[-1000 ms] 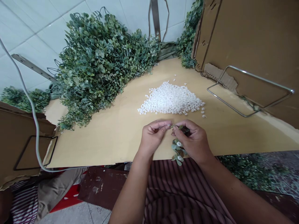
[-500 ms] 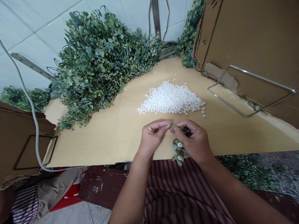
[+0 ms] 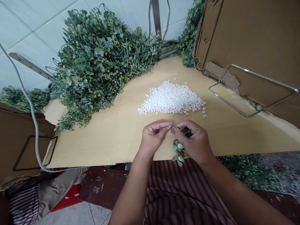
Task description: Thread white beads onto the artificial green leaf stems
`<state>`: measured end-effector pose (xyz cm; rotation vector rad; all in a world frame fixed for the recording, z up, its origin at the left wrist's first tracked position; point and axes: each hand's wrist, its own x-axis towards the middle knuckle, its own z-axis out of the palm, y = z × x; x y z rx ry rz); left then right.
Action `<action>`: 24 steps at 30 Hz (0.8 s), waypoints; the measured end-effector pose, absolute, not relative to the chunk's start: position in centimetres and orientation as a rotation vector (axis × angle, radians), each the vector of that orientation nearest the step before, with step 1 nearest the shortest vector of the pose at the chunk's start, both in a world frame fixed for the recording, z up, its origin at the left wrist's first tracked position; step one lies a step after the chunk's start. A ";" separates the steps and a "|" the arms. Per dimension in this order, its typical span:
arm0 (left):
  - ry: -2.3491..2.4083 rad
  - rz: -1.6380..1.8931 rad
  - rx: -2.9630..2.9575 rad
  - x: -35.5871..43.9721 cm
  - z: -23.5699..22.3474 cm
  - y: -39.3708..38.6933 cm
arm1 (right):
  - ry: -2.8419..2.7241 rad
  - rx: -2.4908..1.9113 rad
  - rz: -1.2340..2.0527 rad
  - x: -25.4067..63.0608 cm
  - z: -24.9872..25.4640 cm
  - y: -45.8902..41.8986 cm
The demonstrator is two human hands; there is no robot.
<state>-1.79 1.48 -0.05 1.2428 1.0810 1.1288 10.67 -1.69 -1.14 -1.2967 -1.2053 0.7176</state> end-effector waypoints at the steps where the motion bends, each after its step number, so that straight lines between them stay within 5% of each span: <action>1: 1.088 1.126 1.241 -1.8 0.0 1.5 | -1.208 -1.300 0.721 10.7 -1.1 -1.7; 24: 1.032 1.094 1.207 -1.7 -0.1 1.6 | -1.203 -1.330 0.784 10.8 -1.1 -1.7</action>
